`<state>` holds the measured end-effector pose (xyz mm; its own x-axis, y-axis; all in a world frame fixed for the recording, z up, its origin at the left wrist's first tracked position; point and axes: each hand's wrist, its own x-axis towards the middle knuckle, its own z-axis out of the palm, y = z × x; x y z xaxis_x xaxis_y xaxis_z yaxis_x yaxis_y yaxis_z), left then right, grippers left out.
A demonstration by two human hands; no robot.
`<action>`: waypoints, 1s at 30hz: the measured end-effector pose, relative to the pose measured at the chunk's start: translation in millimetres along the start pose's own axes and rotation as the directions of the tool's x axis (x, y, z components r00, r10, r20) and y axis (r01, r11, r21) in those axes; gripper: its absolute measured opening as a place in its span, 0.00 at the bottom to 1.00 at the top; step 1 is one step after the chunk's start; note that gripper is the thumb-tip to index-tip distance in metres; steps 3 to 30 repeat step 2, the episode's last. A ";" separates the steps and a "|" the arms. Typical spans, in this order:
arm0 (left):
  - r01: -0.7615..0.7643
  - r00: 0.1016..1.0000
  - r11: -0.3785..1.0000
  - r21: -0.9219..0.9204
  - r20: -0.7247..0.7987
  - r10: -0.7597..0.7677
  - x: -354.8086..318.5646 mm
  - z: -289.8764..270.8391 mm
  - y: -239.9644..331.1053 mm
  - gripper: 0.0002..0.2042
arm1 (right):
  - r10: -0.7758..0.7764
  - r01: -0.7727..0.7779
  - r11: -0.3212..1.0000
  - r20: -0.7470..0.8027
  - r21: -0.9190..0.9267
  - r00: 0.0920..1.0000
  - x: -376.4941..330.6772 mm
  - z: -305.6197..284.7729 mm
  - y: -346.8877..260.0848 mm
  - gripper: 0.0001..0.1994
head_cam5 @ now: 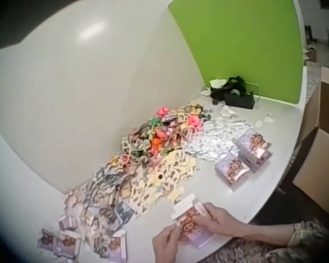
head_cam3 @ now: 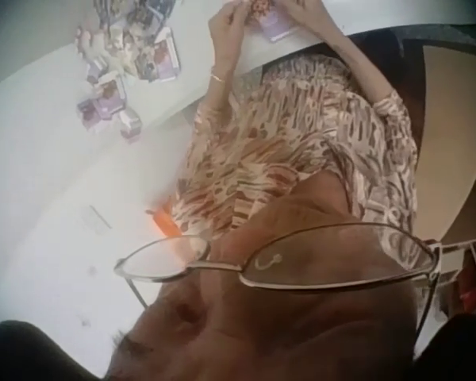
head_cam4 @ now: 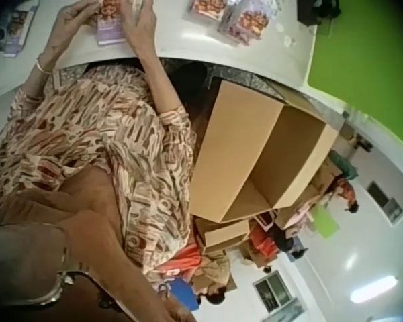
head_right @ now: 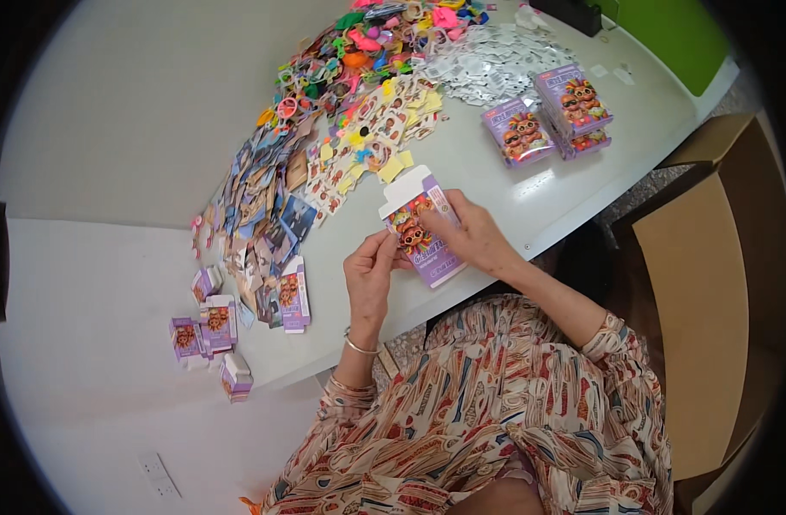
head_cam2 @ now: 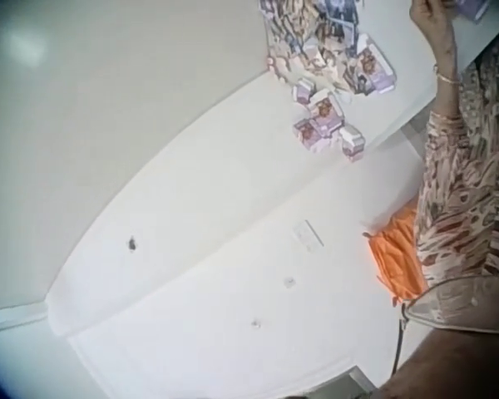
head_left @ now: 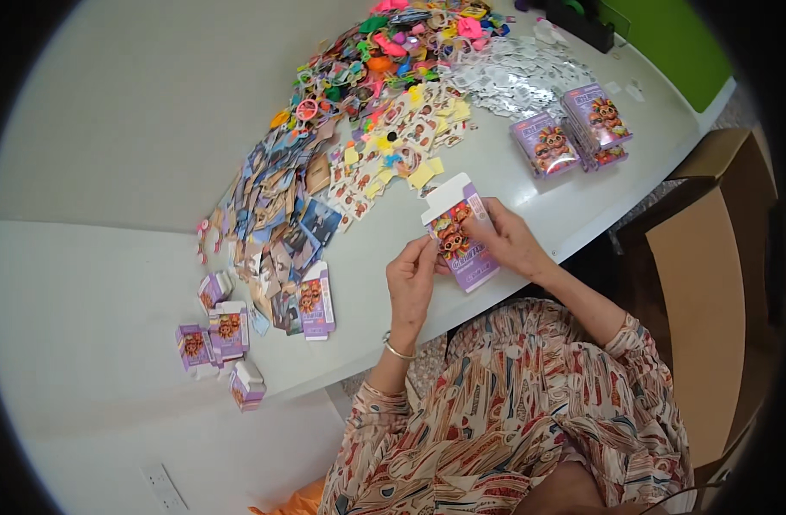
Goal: Packaging small toy cards and items into boxes at a workspace.
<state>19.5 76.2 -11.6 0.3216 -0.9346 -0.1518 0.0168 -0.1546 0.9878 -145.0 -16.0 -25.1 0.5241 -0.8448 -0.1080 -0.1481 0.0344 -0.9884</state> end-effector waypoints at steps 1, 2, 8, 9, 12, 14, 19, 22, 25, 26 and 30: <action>-0.016 1.000 1.000 0.025 -0.021 0.017 1.6 4.3 -1.4 0.11 | 0.006 -0.010 0.994 -0.033 -0.109 0.999 -4.3 1.5 -5.8 0.27; -0.033 0.999 0.998 0.046 -0.042 0.035 2.8 6.5 -4.0 0.11 | -0.060 0.055 0.975 -0.016 -0.215 0.998 -6.3 2.3 1.7 0.38; -0.033 0.999 0.998 0.046 -0.042 0.035 2.8 6.5 -4.0 0.11 | -0.060 0.055 0.975 -0.016 -0.215 0.998 -6.3 2.3 1.7 0.38; -0.033 0.999 0.998 0.046 -0.042 0.035 2.8 6.5 -4.0 0.11 | -0.060 0.055 0.975 -0.016 -0.215 0.998 -6.3 2.3 1.7 0.38; -0.033 0.999 0.998 0.046 -0.042 0.035 2.8 6.5 -4.0 0.11 | -0.060 0.055 0.975 -0.016 -0.215 0.998 -6.3 2.3 1.7 0.38; -0.033 0.999 0.998 0.046 -0.042 0.035 2.8 6.5 -4.0 0.11 | -0.060 0.055 0.975 -0.016 -0.215 0.998 -6.3 2.3 1.7 0.38; -0.033 0.999 0.998 0.046 -0.042 0.035 2.8 6.5 -4.0 0.11 | -0.060 0.055 0.975 -0.016 -0.215 0.998 -6.3 2.3 1.7 0.38; -0.033 0.999 0.998 0.046 -0.042 0.035 2.8 6.5 -4.0 0.11 | -0.060 0.055 0.975 -0.016 -0.215 0.998 -6.3 2.3 1.7 0.38; -0.033 0.999 0.998 0.046 -0.042 0.035 2.8 6.5 -4.0 0.11 | -0.060 0.055 0.975 -0.016 -0.215 0.998 -6.3 2.3 1.7 0.38; -0.033 0.999 0.998 0.046 -0.042 0.035 2.8 6.5 -4.0 0.11 | -0.060 0.055 0.975 -0.016 -0.215 0.998 -6.3 2.3 1.7 0.38; -0.033 0.999 0.998 0.046 -0.042 0.035 2.8 6.5 -4.0 0.11 | -0.060 0.055 0.975 -0.016 -0.215 0.998 -6.3 2.3 1.7 0.38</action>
